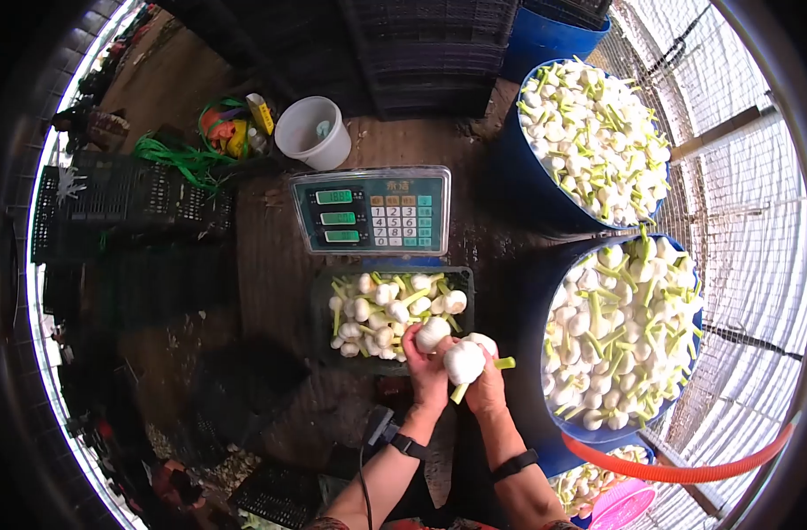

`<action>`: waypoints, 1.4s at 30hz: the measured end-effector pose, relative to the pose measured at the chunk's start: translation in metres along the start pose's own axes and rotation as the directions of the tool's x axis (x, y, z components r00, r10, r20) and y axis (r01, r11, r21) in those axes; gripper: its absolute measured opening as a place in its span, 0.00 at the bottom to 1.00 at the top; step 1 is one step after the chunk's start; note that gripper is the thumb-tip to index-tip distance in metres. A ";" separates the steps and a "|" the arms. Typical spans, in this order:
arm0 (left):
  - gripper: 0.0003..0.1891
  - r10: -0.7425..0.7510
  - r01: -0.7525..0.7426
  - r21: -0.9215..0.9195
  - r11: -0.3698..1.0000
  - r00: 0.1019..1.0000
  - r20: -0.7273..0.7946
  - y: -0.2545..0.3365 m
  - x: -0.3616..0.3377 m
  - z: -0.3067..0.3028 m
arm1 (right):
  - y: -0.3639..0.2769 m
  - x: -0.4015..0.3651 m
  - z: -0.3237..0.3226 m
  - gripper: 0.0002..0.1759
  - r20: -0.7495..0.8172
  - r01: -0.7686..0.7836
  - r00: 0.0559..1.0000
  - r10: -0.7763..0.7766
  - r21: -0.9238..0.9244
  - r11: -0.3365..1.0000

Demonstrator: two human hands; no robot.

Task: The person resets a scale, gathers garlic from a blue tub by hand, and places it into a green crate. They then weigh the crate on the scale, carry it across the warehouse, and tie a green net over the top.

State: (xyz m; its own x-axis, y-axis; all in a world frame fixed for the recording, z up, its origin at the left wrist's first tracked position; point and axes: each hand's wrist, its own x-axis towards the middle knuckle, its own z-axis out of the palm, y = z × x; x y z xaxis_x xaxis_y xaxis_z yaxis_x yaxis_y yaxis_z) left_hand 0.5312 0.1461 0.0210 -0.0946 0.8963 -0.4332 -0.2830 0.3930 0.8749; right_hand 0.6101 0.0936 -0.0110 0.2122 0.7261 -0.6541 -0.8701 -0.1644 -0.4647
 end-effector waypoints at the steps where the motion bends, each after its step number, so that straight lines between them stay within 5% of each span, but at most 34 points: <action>1: 0.28 0.005 -0.005 0.013 1.000 1.000 0.002 -0.004 -0.002 0.008 | -0.010 -0.002 -0.002 0.20 -0.032 0.013 0.999 -0.010 0.096 0.995; 10: 0.28 0.088 -0.085 0.137 0.987 0.996 -0.014 -0.008 -0.031 0.075 | -0.071 -0.011 -0.038 0.24 -0.040 0.097 0.994 -0.097 -0.019 0.995; 14: 0.26 0.178 -0.181 0.216 0.960 0.983 0.035 -0.011 -0.048 0.107 | -0.087 -0.019 -0.071 0.25 -0.043 0.129 0.991 -0.124 0.150 0.980; 16: 0.25 0.154 -0.175 0.282 0.943 0.984 0.094 -0.006 -0.059 0.126 | -0.113 -0.038 -0.059 0.29 0.113 0.172 0.975 -0.192 0.164 0.971; 18: 0.25 0.212 -0.248 0.280 0.927 0.965 0.153 -0.008 -0.069 0.148 | -0.125 -0.037 -0.101 0.33 -0.179 0.315 0.934 -0.310 0.002 0.949; 20: 0.26 0.232 -0.302 0.237 0.923 0.931 0.282 -0.026 -0.078 0.166 | -0.145 -0.049 -0.127 0.33 -0.183 0.377 0.909 -0.374 -0.018 0.926; 22: 0.36 0.073 -0.226 0.197 0.954 0.812 0.580 -0.031 -0.084 0.171 | -0.155 -0.066 -0.145 0.35 -0.097 0.325 0.945 -0.313 0.146 0.934; 24: 0.39 -0.115 -0.256 0.510 0.821 0.801 0.588 -0.020 -0.096 0.164 | -0.158 -0.089 -0.113 0.35 -0.114 0.339 0.934 -0.338 -0.005 0.941; 26: 0.40 -0.087 -0.194 0.392 0.899 0.800 0.594 -0.028 -0.090 0.135 | -0.157 -0.098 -0.096 0.36 -0.569 0.231 0.822 -0.024 0.295 0.927; 29: 0.33 0.024 -0.188 0.331 0.925 0.897 0.442 -0.034 -0.064 0.054 | -0.140 -0.108 -0.138 0.28 -0.723 0.349 0.689 -0.049 0.272 0.897; 30: 0.28 -0.074 -0.094 0.449 0.889 0.936 0.343 -0.024 -0.054 0.018 | -0.133 -0.112 -0.137 0.28 -0.757 0.389 0.651 -0.057 0.268 0.881; 33: 0.27 -0.059 -0.024 0.556 0.831 0.990 0.130 -0.055 -0.024 -0.112 | -0.111 -0.104 -0.139 0.27 -0.640 0.380 0.731 -0.235 0.096 0.920; 36: 0.30 -0.001 0.029 0.599 0.800 0.999 -0.046 -0.083 -0.009 -0.250 | -0.079 -0.079 -0.119 0.27 -0.492 0.226 0.856 -0.156 0.086 0.970; 38: 0.31 -0.233 0.353 0.584 0.731 0.934 -0.272 -0.018 -0.011 -0.283 | -0.051 -0.058 -0.093 0.27 -0.417 0.108 0.905 -0.082 0.039 0.993; 40: 0.32 -0.055 0.229 0.704 0.672 0.964 -0.260 -0.045 -0.018 -0.359 | -0.019 -0.039 -0.043 0.29 -0.397 0.130 0.906 -0.150 -0.076 0.989; 42: 0.32 -0.123 0.375 0.699 0.609 0.915 -0.384 -0.044 -0.027 -0.399 | 0.012 -0.020 -0.009 0.28 -0.420 0.108 0.897 -0.138 -0.096 0.990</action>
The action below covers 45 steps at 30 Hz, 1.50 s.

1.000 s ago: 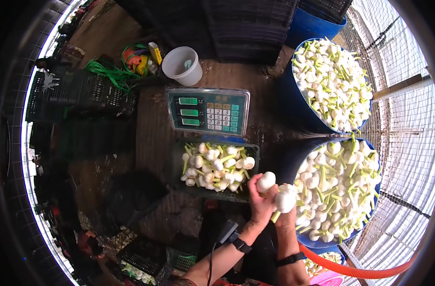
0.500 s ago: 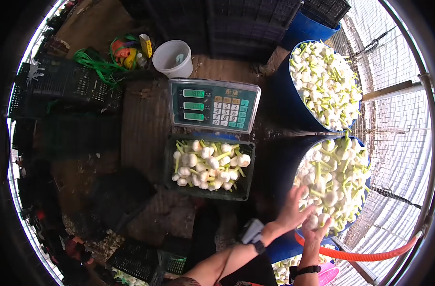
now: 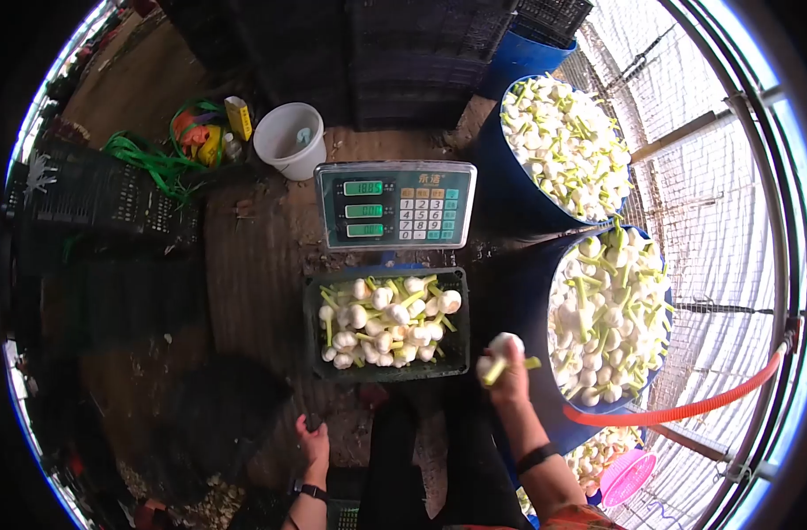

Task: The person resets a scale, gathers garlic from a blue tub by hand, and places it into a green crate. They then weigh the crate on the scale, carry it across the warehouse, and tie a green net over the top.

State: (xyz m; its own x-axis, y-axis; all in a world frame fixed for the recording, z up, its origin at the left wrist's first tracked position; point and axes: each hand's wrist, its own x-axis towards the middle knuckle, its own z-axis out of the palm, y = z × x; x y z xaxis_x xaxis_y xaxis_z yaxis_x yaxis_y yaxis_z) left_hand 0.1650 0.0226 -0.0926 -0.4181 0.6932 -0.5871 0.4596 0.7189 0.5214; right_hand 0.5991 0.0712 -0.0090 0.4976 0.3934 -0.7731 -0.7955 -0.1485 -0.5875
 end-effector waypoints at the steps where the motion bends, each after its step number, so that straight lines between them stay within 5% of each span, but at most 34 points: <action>1: 0.32 0.008 -0.008 0.000 1.000 1.000 0.011 -0.012 -0.003 -0.007 | 0.017 0.008 0.005 0.27 0.038 -0.042 0.998 0.041 0.002 0.999; 3: 0.33 -0.002 0.015 0.149 0.989 0.996 -0.085 -0.028 -0.007 -0.022 | 0.043 0.010 0.027 0.26 0.070 -0.051 0.996 0.052 -0.021 0.998; 9: 0.33 -0.071 0.066 0.207 0.976 0.997 0.018 -0.004 -0.045 -0.047 | 0.096 0.010 0.080 0.25 0.035 0.071 0.997 -0.065 -0.219 0.973; 12: 0.35 -0.085 0.076 0.181 0.981 0.995 0.044 0.000 -0.052 -0.049 | 0.103 0.005 0.098 0.42 0.124 -0.096 0.978 0.167 -0.439 0.893; 14: 0.37 -0.114 0.110 0.137 0.984 0.993 0.023 0.003 -0.052 -0.049 | 0.103 -0.003 0.102 0.49 0.011 -0.185 0.977 0.215 -0.460 0.869; 16: 0.38 -0.118 0.115 0.128 0.985 0.993 0.019 -0.005 -0.047 -0.049 | 0.095 -0.004 0.094 0.47 0.098 -0.015 0.990 0.099 -0.634 0.773; 18: 0.39 -0.126 0.124 0.118 0.985 0.992 0.011 -0.015 -0.041 -0.048 | 0.059 -0.009 0.076 0.27 0.179 0.246 0.968 -0.175 -0.540 0.805; 20: 0.39 -0.074 0.079 0.102 0.992 0.996 -0.051 -0.023 -0.037 -0.048 | -0.003 -0.012 0.053 0.19 0.213 0.630 0.736 -0.643 -0.565 0.533; 21: 0.39 -0.076 0.081 0.104 0.991 0.996 -0.053 -0.022 -0.036 -0.048 | -0.030 0.003 0.024 0.19 0.098 0.595 0.734 -0.672 -0.568 0.568; 22: 0.39 -0.073 0.078 0.133 0.988 0.996 -0.046 -0.015 -0.037 -0.048 | -0.059 0.015 -0.003 0.23 0.000 0.463 0.614 -0.789 -0.810 0.360; 24: 0.38 -0.075 0.081 0.161 0.984 0.996 -0.047 -0.009 -0.033 -0.045 | -0.089 0.061 -0.070 0.34 -0.116 0.020 0.568 -0.815 -0.988 0.155; 26: 0.38 -0.084 0.080 0.224 0.971 0.996 0.007 -0.012 -0.029 -0.035 | -0.092 0.112 -0.132 0.49 -0.156 0.113 0.927 -0.342 -0.751 0.650; 30: 0.39 -0.088 0.077 0.193 0.978 0.995 0.046 0.036 -0.047 -0.006 | -0.053 0.192 -0.174 0.68 -0.316 -0.070 0.891 -0.325 -0.804 0.591; 32: 0.39 0.079 -0.081 0.041 0.996 0.996 0.051 0.051 -0.056 0.017 | -0.051 0.201 -0.173 0.69 -0.417 -0.102 0.813 -0.407 -0.790 0.605; 34: 0.39 0.073 -0.075 0.018 0.997 0.991 0.113 0.073 -0.067 0.030 | -0.065 0.176 -0.145 0.65 -0.453 -0.153 0.813 -0.366 -0.772 0.617; 36: 0.40 0.136 -0.140 0.027 0.990 0.985 0.103 0.069 -0.070 0.047 | -0.069 0.175 -0.158 0.55 -0.214 0.046 0.943 -0.254 -0.673 0.738; 37: 0.40 0.127 -0.129 0.016 0.991 0.986 0.113 0.071 -0.073 0.055 | -0.063 0.178 -0.165 0.45 -0.125 0.014 0.988 -0.087 -0.497 0.868; 38: 0.40 0.114 -0.116 0.006 0.993 0.986 0.123 0.074 -0.078 0.061 | -0.057 0.188 -0.178 0.45 -0.121 0.005 0.990 -0.075 -0.500 0.866; 39: 0.41 0.091 -0.090 -0.015 0.996 0.986 0.142 0.081 -0.084 0.066 | -0.054 0.199 -0.185 0.40 0.053 0.152 0.988 -0.148 -0.570 0.808; 45: 0.43 0.054 -0.056 0.009 0.998 0.988 0.148 0.108 -0.101 0.080 | -0.055 0.208 -0.165 0.27 0.018 -0.070 0.996 0.089 -0.476 0.877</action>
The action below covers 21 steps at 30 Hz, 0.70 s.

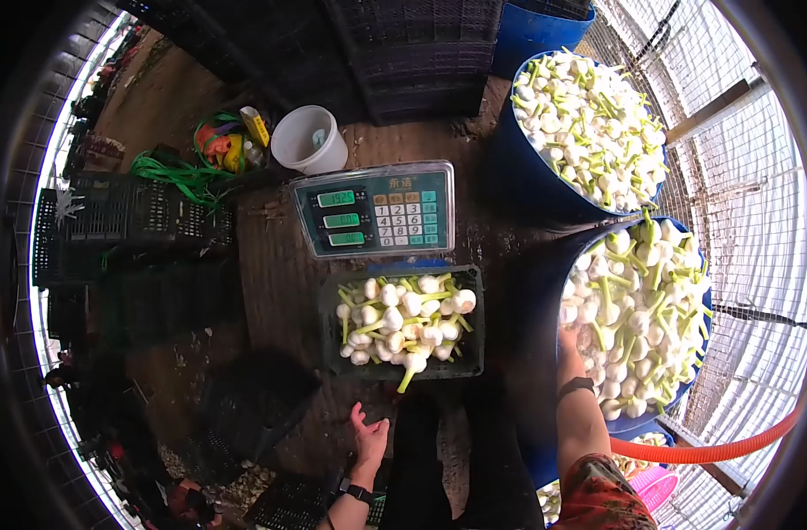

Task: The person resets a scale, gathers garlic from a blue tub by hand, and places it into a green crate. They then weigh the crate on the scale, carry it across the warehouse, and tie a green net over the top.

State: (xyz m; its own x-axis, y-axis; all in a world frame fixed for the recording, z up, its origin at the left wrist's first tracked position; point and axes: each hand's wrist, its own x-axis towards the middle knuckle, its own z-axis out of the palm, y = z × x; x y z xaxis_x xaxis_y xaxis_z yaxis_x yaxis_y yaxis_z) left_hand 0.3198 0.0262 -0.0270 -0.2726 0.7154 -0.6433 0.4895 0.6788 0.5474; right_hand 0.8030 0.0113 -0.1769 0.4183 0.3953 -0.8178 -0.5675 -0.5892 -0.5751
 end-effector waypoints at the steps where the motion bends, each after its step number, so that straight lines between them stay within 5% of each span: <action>1: 0.42 0.001 -0.002 -0.038 0.999 1.000 -0.010 0.003 0.000 0.001 | -0.003 -0.002 0.002 0.25 0.018 -0.025 1.000 0.025 0.011 1.000; 5: 0.43 -0.010 0.013 -0.069 0.998 0.999 0.035 0.003 0.001 -0.002 | -0.009 -0.020 -0.010 0.21 0.058 -0.051 0.997 0.049 0.019 0.999; 6: 0.42 -0.009 0.011 -0.065 0.998 1.000 0.028 0.000 0.004 -0.003 | -0.006 -0.028 -0.020 0.21 0.155 0.239 0.967 -0.204 -0.261 0.935; 7: 0.42 -0.017 0.018 -0.057 0.998 1.000 0.024 -0.005 0.004 -0.004 | -0.002 -0.038 -0.032 0.21 0.314 0.498 0.866 -0.388 -0.483 0.720; 9: 0.41 0.014 -0.015 -0.093 0.996 1.000 -0.009 -0.010 0.005 -0.007 | -0.039 -0.104 -0.021 0.25 0.109 0.082 0.990 -0.085 0.035 0.996; 11: 0.41 0.003 -0.003 -0.063 0.998 1.000 0.003 -0.009 0.008 -0.014 | -0.054 -0.134 -0.020 0.27 0.026 0.083 0.996 -0.085 0.085 0.993; 14: 0.41 -0.008 0.007 -0.079 0.997 1.000 -0.006 -0.014 0.014 -0.022 | -0.056 -0.172 -0.035 0.28 0.002 0.325 0.946 -0.325 -0.007 0.946; 16: 0.41 -0.008 0.008 -0.083 0.996 1.000 -0.008 -0.020 0.018 -0.030 | -0.086 -0.227 0.012 0.30 -0.069 0.506 0.842 -0.535 -0.238 0.829; 20: 0.41 -0.013 0.012 -0.043 0.999 1.000 -0.024 -0.037 0.025 -0.046 | -0.122 -0.287 0.070 0.39 0.078 0.510 0.858 -0.508 -0.257 0.821; 21: 0.41 -0.008 0.008 -0.044 0.999 1.000 -0.018 -0.040 0.026 -0.049 | -0.115 -0.290 0.078 0.31 0.073 0.538 0.840 -0.537 -0.233 0.810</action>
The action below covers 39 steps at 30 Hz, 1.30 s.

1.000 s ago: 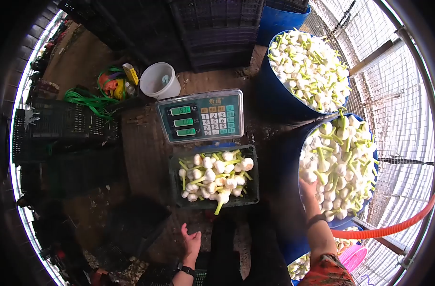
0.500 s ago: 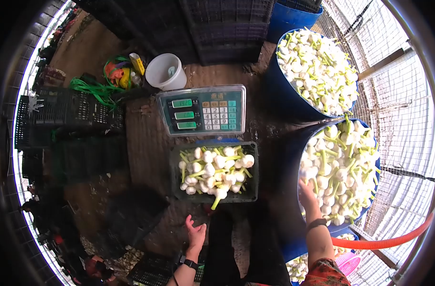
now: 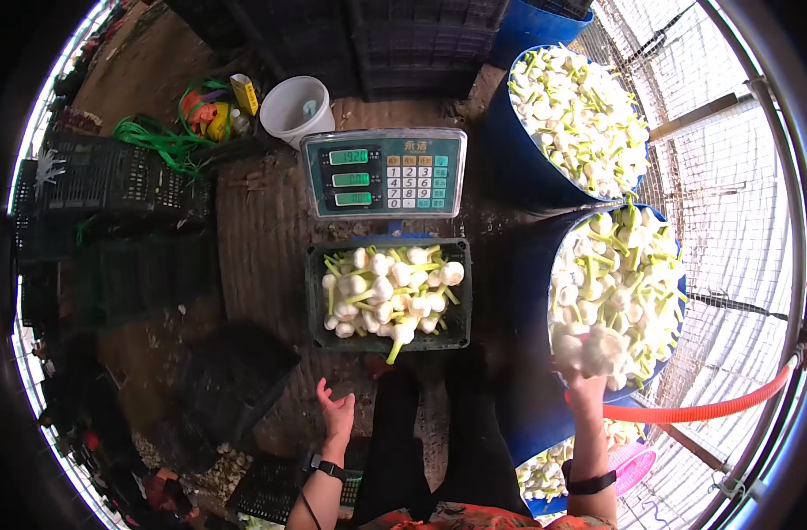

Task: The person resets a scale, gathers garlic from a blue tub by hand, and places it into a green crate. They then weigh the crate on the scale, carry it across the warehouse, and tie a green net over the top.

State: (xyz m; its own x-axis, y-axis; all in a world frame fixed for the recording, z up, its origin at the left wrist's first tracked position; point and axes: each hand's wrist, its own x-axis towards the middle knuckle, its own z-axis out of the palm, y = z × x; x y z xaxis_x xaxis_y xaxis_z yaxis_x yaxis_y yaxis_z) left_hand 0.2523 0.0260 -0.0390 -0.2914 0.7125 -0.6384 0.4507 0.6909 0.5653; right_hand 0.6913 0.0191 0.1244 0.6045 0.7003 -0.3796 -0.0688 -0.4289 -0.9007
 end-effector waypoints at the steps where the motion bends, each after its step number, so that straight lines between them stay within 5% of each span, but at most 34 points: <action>1: 0.42 0.005 -0.005 -0.018 1.000 1.000 -0.003 -0.003 0.002 -0.004 | -0.003 -0.003 0.010 0.32 0.088 0.039 0.995 -0.038 -0.008 0.999; 4: 0.42 -0.001 0.000 -0.055 0.998 1.000 -0.012 -0.005 0.003 -0.015 | -0.037 -0.011 0.072 0.34 0.217 0.062 0.975 -0.042 -0.085 0.994; 5: 0.42 -0.014 0.013 -0.074 0.997 1.000 -0.020 -0.003 0.002 -0.018 | -0.032 -0.009 0.091 0.33 0.263 -0.017 0.965 0.002 0.053 0.998; 6: 0.42 -0.010 0.009 -0.076 0.997 1.000 -0.018 -0.002 0.001 -0.022 | -0.018 -0.004 0.109 0.32 0.315 -0.102 0.948 0.039 0.186 0.977; 8: 0.42 -0.042 0.040 -0.090 0.995 0.999 -0.017 0.000 0.000 -0.030 | 0.023 0.015 0.148 0.32 0.344 -0.057 0.939 0.001 0.152 0.987; 13: 0.43 -0.011 0.008 -0.073 0.997 0.999 -0.042 -0.026 0.000 -0.046 | 0.088 0.036 0.227 0.27 0.405 -0.314 0.898 0.173 0.311 0.897; 14: 0.43 -0.043 0.039 -0.070 0.997 0.998 -0.052 -0.029 0.000 -0.049 | 0.103 0.040 0.234 0.23 0.423 -0.254 0.899 0.114 0.289 0.923; 16: 0.43 -0.040 0.037 -0.053 0.998 0.997 -0.060 -0.035 -0.001 -0.055 | 0.130 0.053 0.244 0.25 0.405 -0.420 0.854 0.326 0.167 0.892; 19: 0.43 -0.059 0.057 -0.030 0.998 0.995 -0.084 -0.041 -0.001 -0.061 | 0.219 0.068 0.260 0.29 0.188 -0.104 0.969 0.157 -0.263 0.959; 22: 0.43 -0.089 0.087 -0.029 0.996 0.992 -0.091 -0.042 0.001 -0.067 | 0.235 0.072 0.259 0.28 0.153 0.008 0.987 0.051 -0.361 0.933; 28: 0.43 -0.104 0.108 0.044 0.993 0.991 -0.087 -0.030 0.000 -0.061 | 0.150 0.058 0.235 0.24 0.139 -0.187 0.961 0.238 -0.305 0.934; 30: 0.43 -0.104 0.112 0.089 0.990 0.991 -0.088 -0.020 -0.002 -0.056 | 0.148 0.059 0.231 0.24 0.158 -0.260 0.948 0.276 -0.118 0.958; 39: 0.44 -0.089 0.093 0.063 0.994 0.994 -0.058 -0.015 -0.001 -0.037 | 0.146 0.050 0.219 0.25 0.151 -0.264 0.945 0.289 -0.164 0.951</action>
State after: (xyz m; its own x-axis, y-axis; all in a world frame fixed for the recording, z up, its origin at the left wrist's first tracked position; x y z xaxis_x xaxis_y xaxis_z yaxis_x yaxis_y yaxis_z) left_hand 0.2146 0.0197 -0.0269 -0.3788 0.6537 -0.6551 0.4741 0.7450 0.4693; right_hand 0.5383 0.1165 -0.0726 0.4315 0.6247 -0.6508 -0.0952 -0.6859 -0.7214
